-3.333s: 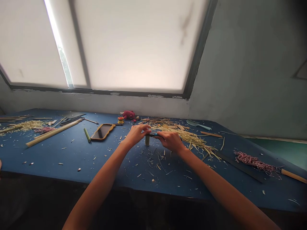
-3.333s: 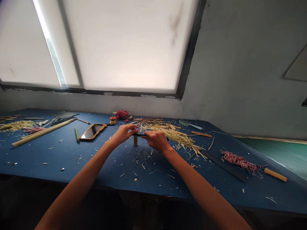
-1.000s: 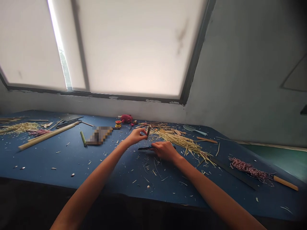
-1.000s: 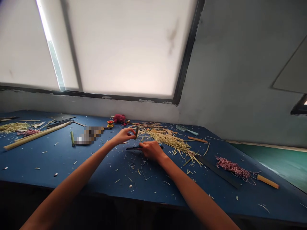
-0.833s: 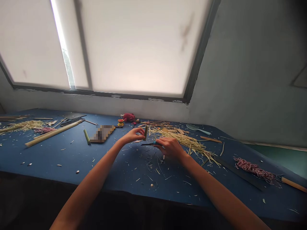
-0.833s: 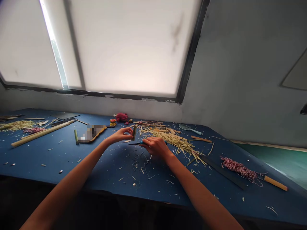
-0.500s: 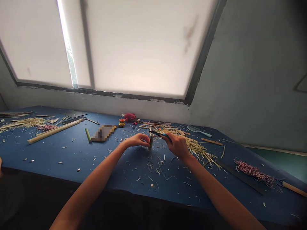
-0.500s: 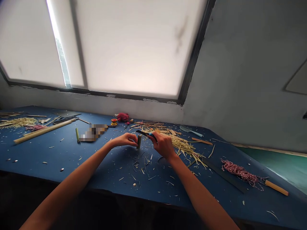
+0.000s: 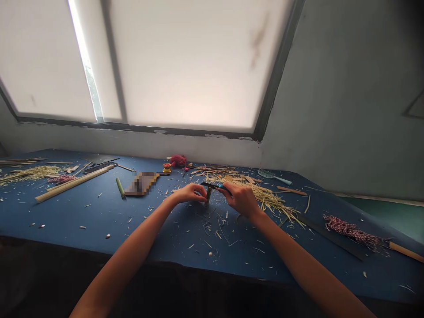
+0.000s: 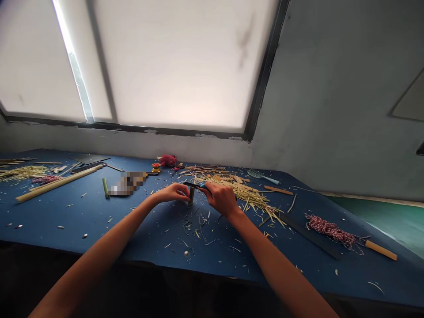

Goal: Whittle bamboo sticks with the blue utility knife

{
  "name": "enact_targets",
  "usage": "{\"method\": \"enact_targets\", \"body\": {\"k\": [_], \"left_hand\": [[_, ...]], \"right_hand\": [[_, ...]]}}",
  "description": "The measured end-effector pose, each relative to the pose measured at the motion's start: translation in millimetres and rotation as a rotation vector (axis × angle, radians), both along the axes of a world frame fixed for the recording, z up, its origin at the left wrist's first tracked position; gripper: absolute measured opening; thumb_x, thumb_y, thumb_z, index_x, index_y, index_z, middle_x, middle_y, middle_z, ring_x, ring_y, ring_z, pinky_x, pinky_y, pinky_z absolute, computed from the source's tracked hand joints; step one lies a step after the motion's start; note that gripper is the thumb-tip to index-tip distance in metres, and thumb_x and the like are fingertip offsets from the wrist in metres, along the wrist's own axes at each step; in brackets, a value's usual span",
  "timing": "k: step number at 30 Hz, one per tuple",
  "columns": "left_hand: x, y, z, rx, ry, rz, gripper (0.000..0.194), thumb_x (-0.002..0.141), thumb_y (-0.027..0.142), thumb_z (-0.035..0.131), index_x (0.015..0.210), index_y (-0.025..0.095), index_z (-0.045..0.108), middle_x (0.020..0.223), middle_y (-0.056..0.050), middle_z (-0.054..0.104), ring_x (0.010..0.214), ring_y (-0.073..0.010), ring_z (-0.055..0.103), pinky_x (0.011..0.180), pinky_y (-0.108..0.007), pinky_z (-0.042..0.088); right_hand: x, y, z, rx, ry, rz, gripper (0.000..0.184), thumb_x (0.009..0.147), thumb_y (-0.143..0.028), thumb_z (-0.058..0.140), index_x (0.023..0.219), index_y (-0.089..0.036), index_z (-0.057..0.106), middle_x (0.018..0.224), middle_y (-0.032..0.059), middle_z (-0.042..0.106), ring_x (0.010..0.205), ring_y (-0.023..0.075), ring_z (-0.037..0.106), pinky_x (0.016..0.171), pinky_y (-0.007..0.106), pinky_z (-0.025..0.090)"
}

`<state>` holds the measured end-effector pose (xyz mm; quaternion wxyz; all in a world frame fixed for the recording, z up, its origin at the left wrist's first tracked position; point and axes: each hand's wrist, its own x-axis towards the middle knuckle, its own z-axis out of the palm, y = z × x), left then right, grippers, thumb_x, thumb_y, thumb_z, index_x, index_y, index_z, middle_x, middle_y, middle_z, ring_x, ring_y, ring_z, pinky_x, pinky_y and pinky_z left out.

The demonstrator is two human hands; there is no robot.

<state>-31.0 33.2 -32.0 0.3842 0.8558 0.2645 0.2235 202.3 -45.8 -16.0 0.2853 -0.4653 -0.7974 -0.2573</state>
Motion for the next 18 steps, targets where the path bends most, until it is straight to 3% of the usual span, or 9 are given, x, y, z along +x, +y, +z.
{"method": "enact_targets", "body": {"k": [6, 10, 12, 14, 18], "left_hand": [[-0.2, 0.3, -0.8, -0.026, 0.006, -0.012, 0.028, 0.07, 0.037, 0.071, 0.086, 0.014, 0.067, 0.086, -0.005, 0.068, 0.084, -0.0179, 0.063, 0.081, -0.03, 0.048], [-15.4, -14.0, 27.5, -0.08, -0.062, 0.081, 0.052, 0.067, 0.037, 0.075, 0.113, 0.018, 0.059, 0.11, -0.009, 0.065, 0.099, -0.0212, 0.062, 0.082, -0.033, 0.049], [-22.7, -24.8, 47.6, 0.091, -0.156, 0.168, 0.055, 0.068, 0.039, 0.075, 0.118, 0.022, 0.058, 0.124, -0.008, 0.058, 0.111, -0.0212, 0.056, 0.089, -0.032, 0.047], [-23.9, -34.9, 63.1, 0.32, -0.276, 0.264, 0.047, 0.072, 0.039, 0.072, 0.115, 0.025, 0.06, 0.121, -0.005, 0.06, 0.112, -0.0193, 0.054, 0.096, -0.033, 0.041], [-11.2, -47.0, 67.8, 0.604, -0.152, 0.363, 0.015, 0.078, 0.034, 0.067, 0.089, 0.024, 0.071, 0.098, -0.003, 0.069, 0.1, -0.0195, 0.058, 0.104, -0.04, 0.028]], "right_hand": [[-2.9, -1.8, 2.2, 0.02, -0.036, -0.002, 0.035, 0.096, -0.042, 0.037, 0.079, -0.019, 0.057, 0.068, 0.0009, 0.063, 0.06, 0.0118, 0.055, 0.054, 0.026, 0.021], [-4.3, -3.9, 4.5, 0.005, -0.02, -0.041, 0.036, 0.096, -0.043, 0.036, 0.081, -0.019, 0.058, 0.068, 0.0005, 0.063, 0.059, 0.0113, 0.054, 0.053, 0.026, 0.019], [-5.2, -5.2, 5.7, -0.007, -0.023, -0.053, 0.036, 0.096, -0.043, 0.035, 0.082, -0.02, 0.058, 0.069, 0.0006, 0.064, 0.059, 0.0112, 0.055, 0.052, 0.026, 0.018], [-6.9, -6.5, 6.7, -0.012, -0.035, -0.055, 0.036, 0.097, -0.044, 0.035, 0.082, -0.019, 0.057, 0.068, 0.0006, 0.064, 0.059, 0.0112, 0.056, 0.052, 0.026, 0.018], [-12.4, -9.5, 8.0, -0.004, -0.071, -0.039, 0.036, 0.097, -0.043, 0.034, 0.081, -0.019, 0.057, 0.069, 0.0012, 0.064, 0.059, 0.0111, 0.056, 0.051, 0.026, 0.018]]}}
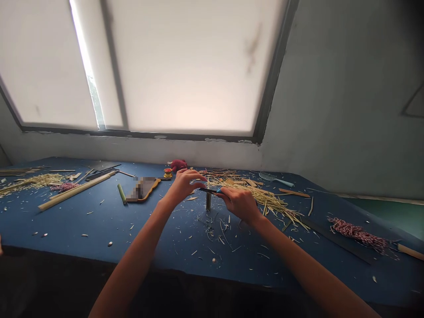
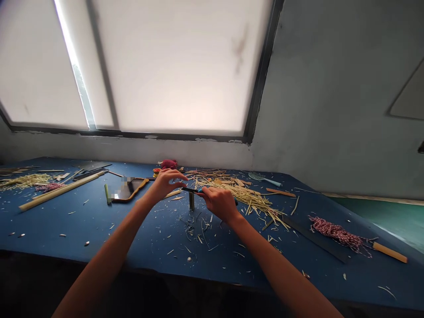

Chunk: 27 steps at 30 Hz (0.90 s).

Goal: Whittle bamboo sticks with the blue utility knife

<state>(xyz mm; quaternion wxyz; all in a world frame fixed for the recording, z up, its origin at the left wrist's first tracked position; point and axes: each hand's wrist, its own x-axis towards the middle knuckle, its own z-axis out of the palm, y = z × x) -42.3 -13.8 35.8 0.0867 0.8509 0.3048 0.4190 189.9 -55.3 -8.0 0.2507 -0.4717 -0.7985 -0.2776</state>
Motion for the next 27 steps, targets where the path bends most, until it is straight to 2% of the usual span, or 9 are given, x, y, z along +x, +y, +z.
{"method": "enact_targets", "body": {"k": [3, 5, 14, 27], "left_hand": [[7.8, -4.0, -6.7, 0.062, 0.17, 0.052, 0.01, 0.083, 0.026, 0.062, 0.08, 0.025, 0.071, 0.086, -0.001, 0.071, 0.096, -0.02, 0.058, 0.108, -0.047, 0.01], [9.0, -6.2, -9.0, 0.084, 0.215, 0.059, 0.014, 0.085, 0.022, 0.058, 0.08, 0.024, 0.07, 0.083, -0.001, 0.07, 0.095, -0.0202, 0.058, 0.107, -0.048, 0.007], [15.6, -7.2, -16.4, 0.086, 0.23, 0.148, 0.026, 0.083, 0.004, 0.042, 0.082, 0.019, 0.062, 0.086, -0.004, 0.068, 0.089, -0.0189, 0.058, 0.099, -0.046, 0.019], [15.7, 5.6, -28.0, -0.027, 0.17, 0.137, 0.023, 0.076, 0.001, 0.045, 0.08, 0.017, 0.061, 0.084, -0.002, 0.069, 0.085, -0.0182, 0.059, 0.093, -0.039, 0.025]], "right_hand": [[-3.4, -1.6, 0.0, 0.009, -0.011, 0.004, 0.036, 0.097, -0.042, 0.034, 0.083, -0.019, 0.058, 0.071, 0.0021, 0.065, 0.059, 0.0114, 0.056, 0.051, 0.026, 0.019], [-4.0, -2.0, -0.1, 0.012, -0.015, 0.004, 0.037, 0.097, -0.042, 0.033, 0.084, -0.019, 0.058, 0.071, 0.0023, 0.065, 0.059, 0.0116, 0.056, 0.052, 0.026, 0.019], [-1.9, -3.6, 5.4, 0.014, -0.033, -0.012, 0.039, 0.097, -0.045, 0.033, 0.081, -0.02, 0.058, 0.071, 0.0016, 0.065, 0.061, 0.0114, 0.057, 0.052, 0.026, 0.019], [-8.2, -6.8, 18.1, -0.003, -0.114, -0.071, 0.044, 0.097, -0.046, 0.029, 0.079, -0.02, 0.058, 0.067, 0.0029, 0.065, 0.055, 0.0124, 0.055, 0.052, 0.028, 0.016]]}}
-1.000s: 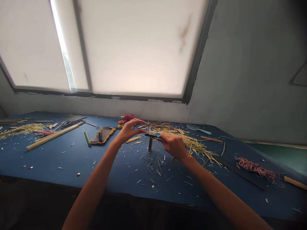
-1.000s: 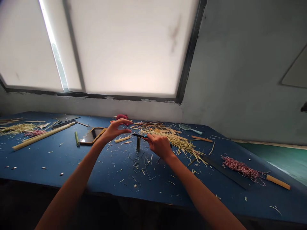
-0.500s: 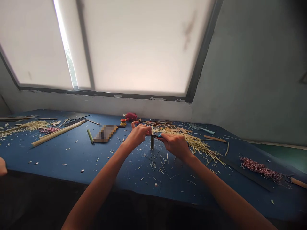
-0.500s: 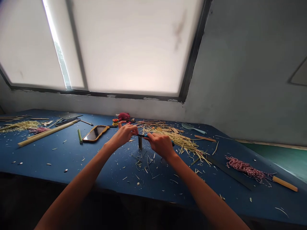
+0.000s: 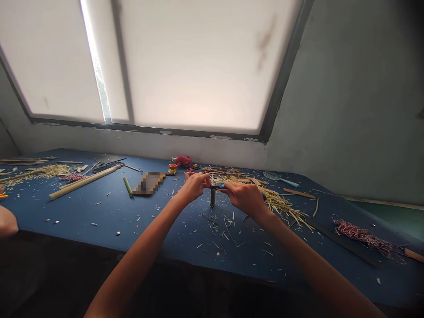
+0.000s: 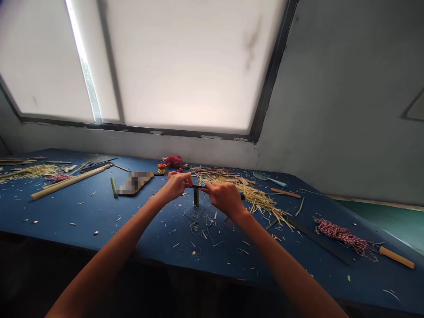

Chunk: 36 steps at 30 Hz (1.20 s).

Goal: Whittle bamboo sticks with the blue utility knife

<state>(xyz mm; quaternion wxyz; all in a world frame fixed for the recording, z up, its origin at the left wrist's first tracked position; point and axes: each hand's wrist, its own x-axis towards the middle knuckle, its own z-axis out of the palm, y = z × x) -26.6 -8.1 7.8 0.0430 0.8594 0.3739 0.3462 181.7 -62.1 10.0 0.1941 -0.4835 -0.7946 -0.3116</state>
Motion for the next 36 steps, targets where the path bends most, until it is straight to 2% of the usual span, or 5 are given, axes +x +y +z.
{"method": "enact_targets", "body": {"k": [12, 21, 26, 30, 36], "left_hand": [[1.8, 5.4, -10.6, -0.153, -0.119, -0.001, 0.018, 0.075, 0.004, 0.047, 0.08, 0.018, 0.058, 0.079, -0.002, 0.068, 0.077, -0.0158, 0.059, 0.098, -0.042, 0.026], [-1.7, 6.6, -22.6, -0.185, -0.275, -0.05, 0.015, 0.076, 0.009, 0.049, 0.08, 0.019, 0.061, 0.079, -0.002, 0.068, 0.078, -0.0163, 0.058, 0.086, -0.032, 0.039], [-0.3, 5.9, -31.5, -0.15, -0.074, -0.026, 0.022, 0.072, 0.002, 0.048, 0.078, 0.018, 0.062, 0.075, -0.003, 0.066, 0.079, -0.0179, 0.058, 0.096, -0.043, 0.03], [5.9, 3.1, -35.9, 0.019, 0.038, -0.029, 0.031, 0.073, -0.001, 0.041, 0.082, 0.019, 0.063, 0.084, -0.005, 0.067, 0.088, -0.021, 0.056, 0.099, -0.047, 0.023], [6.4, 2.9, -37.4, 0.016, 0.074, 0.003, 0.033, 0.076, -0.001, 0.039, 0.084, 0.019, 0.063, 0.083, -0.006, 0.068, 0.09, -0.0215, 0.056, 0.1, -0.047, 0.021]], "right_hand": [[-7.1, -3.9, 24.9, -0.053, -0.156, 0.004, 0.03, 0.095, -0.037, 0.039, 0.08, -0.019, 0.058, 0.068, 0.0049, 0.066, 0.053, 0.0141, 0.056, 0.05, 0.029, 0.014], [-14.8, 0.3, 43.2, -0.118, -0.25, 0.058, 0.017, 0.091, -0.028, 0.048, 0.08, -0.019, 0.057, 0.069, 0.0049, 0.068, 0.058, 0.0162, 0.061, 0.051, 0.029, 0.015], [-9.6, 4.2, 11.1, -0.137, -0.234, 0.054, 0.024, 0.092, -0.035, 0.046, 0.08, -0.019, 0.058, 0.069, 0.0038, 0.068, 0.056, 0.0157, 0.06, 0.05, 0.028, 0.014], [6.4, 7.1, -24.2, -0.101, -0.051, 0.016, 0.034, 0.095, -0.042, 0.038, 0.079, -0.02, 0.059, 0.068, 0.0026, 0.067, 0.056, 0.0136, 0.059, 0.05, 0.027, 0.017], [10.1, 10.0, -34.5, -0.105, -0.008, 0.018, 0.038, 0.095, -0.046, 0.035, 0.083, -0.021, 0.06, 0.07, 0.0021, 0.067, 0.056, 0.0135, 0.058, 0.051, 0.027, 0.017]]}}
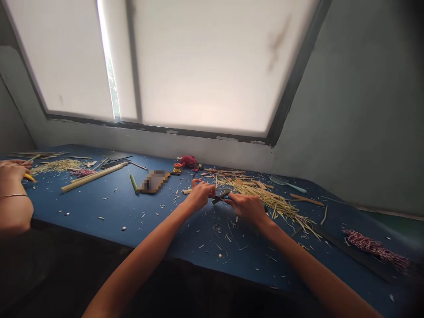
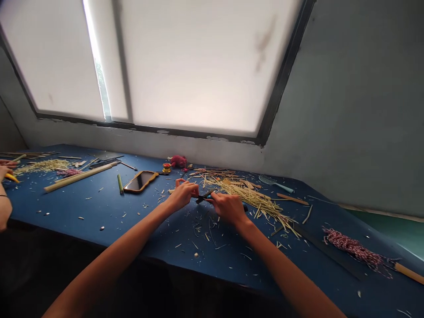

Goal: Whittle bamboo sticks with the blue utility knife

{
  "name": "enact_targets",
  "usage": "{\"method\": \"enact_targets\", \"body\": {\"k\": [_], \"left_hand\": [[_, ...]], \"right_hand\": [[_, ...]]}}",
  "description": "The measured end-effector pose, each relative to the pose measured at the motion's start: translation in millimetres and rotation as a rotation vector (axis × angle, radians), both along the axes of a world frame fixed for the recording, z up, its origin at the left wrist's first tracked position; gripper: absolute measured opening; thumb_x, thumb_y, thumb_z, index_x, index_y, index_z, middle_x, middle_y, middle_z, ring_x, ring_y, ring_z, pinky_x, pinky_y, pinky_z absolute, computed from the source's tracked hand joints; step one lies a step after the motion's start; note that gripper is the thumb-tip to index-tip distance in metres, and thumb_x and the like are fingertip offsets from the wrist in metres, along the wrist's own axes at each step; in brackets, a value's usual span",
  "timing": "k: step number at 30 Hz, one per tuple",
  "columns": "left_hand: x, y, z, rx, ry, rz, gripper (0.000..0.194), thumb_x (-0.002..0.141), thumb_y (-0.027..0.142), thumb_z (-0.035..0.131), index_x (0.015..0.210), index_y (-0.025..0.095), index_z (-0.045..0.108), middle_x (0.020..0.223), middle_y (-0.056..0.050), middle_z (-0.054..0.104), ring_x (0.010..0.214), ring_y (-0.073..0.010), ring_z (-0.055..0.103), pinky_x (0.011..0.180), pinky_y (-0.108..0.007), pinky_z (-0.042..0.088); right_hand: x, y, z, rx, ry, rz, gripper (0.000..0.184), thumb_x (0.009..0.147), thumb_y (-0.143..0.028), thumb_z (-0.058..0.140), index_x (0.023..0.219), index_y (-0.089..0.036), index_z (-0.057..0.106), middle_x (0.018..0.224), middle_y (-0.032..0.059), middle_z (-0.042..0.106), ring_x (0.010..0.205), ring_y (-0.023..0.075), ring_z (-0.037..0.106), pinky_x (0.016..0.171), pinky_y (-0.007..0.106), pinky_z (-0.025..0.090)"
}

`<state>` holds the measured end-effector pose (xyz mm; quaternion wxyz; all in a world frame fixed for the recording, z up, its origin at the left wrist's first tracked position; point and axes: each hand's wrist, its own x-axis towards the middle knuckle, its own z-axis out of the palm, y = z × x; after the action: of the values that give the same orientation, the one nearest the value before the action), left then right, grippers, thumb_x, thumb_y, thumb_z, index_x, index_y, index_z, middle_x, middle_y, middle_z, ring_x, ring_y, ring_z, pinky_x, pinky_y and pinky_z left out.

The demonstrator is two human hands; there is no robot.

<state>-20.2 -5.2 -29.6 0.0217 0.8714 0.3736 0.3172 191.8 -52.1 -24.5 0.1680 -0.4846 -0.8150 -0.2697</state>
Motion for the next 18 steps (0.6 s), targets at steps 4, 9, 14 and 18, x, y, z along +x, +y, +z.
{"method": "enact_targets", "body": {"k": [4, 9, 14, 18], "left_hand": [[-3.2, 3.0, 0.4, -0.082, -0.019, 0.004, 0.021, 0.083, 0.009, 0.046, 0.082, 0.019, 0.063, 0.083, -0.003, 0.069, 0.088, -0.0209, 0.058, 0.099, -0.049, 0.024], [-2.3, 3.1, 8.7, -0.176, -0.174, -0.005, 0.022, 0.088, 0.037, 0.05, 0.09, 0.021, 0.064, 0.094, -0.003, 0.07, 0.092, -0.0208, 0.062, 0.098, -0.042, 0.034], [-1.7, 5.1, 13.8, -0.291, -0.355, -0.139, 0.034, 0.087, 0.047, 0.048, 0.1, 0.02, 0.065, 0.095, -0.005, 0.071, 0.086, -0.0187, 0.067, 0.08, -0.029, 0.049], [-5.5, 4.5, 17.0, -0.344, -0.457, -0.197, 0.041, 0.089, 0.049, 0.043, 0.093, 0.017, 0.068, 0.086, -0.006, 0.071, 0.079, -0.0183, 0.069, 0.075, -0.028, 0.052]], "right_hand": [[-2.1, 1.7, -1.1, -0.053, 0.026, -0.003, 0.038, 0.096, -0.046, 0.033, 0.087, -0.021, 0.059, 0.073, 0.0018, 0.067, 0.059, 0.0138, 0.06, 0.051, 0.026, 0.019], [-2.5, 2.3, -3.3, -0.113, 0.018, 0.015, 0.037, 0.097, -0.046, 0.032, 0.088, -0.021, 0.058, 0.078, 0.0018, 0.068, 0.065, 0.0141, 0.061, 0.052, 0.026, 0.019], [-12.7, 2.9, -3.5, -0.125, -0.066, 0.048, 0.035, 0.097, -0.044, 0.032, 0.09, -0.022, 0.059, 0.076, 0.0028, 0.067, 0.068, 0.0141, 0.06, 0.053, 0.026, 0.018], [-16.1, 5.5, -5.6, -0.13, -0.042, 0.02, 0.035, 0.097, -0.045, 0.033, 0.091, -0.022, 0.059, 0.078, 0.0023, 0.067, 0.068, 0.0136, 0.061, 0.053, 0.026, 0.018]]}}
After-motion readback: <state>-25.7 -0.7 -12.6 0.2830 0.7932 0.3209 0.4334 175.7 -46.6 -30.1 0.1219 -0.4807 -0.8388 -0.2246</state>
